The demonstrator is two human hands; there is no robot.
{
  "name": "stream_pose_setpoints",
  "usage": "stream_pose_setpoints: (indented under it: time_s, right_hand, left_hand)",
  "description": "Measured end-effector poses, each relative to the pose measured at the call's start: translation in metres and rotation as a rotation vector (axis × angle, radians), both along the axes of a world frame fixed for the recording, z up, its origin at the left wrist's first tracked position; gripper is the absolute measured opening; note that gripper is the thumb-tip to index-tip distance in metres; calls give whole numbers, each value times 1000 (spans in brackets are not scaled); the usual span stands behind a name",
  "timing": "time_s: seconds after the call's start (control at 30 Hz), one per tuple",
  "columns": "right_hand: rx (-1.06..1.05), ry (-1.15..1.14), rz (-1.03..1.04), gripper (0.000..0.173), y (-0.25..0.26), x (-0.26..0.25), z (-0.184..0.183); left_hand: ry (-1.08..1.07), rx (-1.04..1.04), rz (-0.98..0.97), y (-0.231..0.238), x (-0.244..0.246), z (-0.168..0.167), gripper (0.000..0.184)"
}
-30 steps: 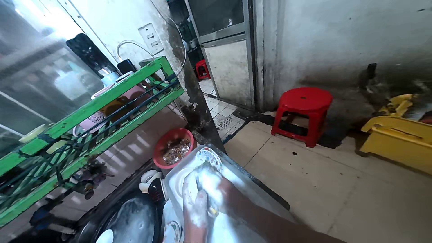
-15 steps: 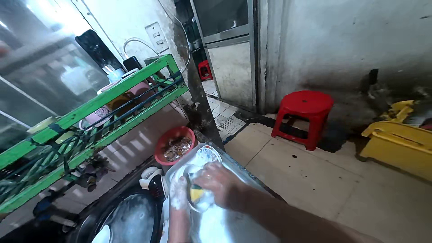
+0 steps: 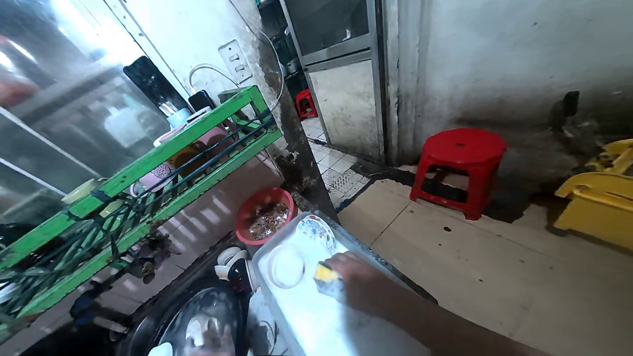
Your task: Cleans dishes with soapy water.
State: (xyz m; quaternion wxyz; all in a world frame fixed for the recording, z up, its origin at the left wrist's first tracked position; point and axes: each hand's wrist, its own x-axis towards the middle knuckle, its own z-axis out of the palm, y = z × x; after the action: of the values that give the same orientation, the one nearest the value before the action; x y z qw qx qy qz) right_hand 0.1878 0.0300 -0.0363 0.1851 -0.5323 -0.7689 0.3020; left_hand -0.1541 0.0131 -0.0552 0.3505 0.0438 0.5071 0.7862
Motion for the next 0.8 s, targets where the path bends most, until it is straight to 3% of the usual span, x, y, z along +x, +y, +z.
stream_pose_setpoints:
  time_s: [0.1,0.2,0.27,0.33,0.37,0.43,0.53,0.8]
  right_hand:
    - [114,-155,94,38,-5,-2,-22]
    - [69,-217,164,32,-4,-7,-25]
    - [34,-198,157,34,-4,-7,-25]
    - [21,-161,134,39,-4,-4,-28]
    - [23,-153,130,41,-3,-3,-29]
    - [49,-144,127,43,-3,-1,-31]
    - [97,-138,126,43,-5,-2,-36]
    - [102,-148,139,44,-4,-6,-43]
  left_hand:
    - [275,-24,-186,19,50,19,42]
    - [808,-25,-544,45,105,22,39]
    - [1228,-253,-800,71,129,15,42]
    - [1622,-628,-1036,89,141,-1,56]
    - [1736,-763,-1111,91,143,-10,60]
    - [1889,-879,-1240,95,144,-21,49]
    - [1846,-902,-1226,103,142,-28,50]
    - [1403,-672,-1305,95,134,-30,58]
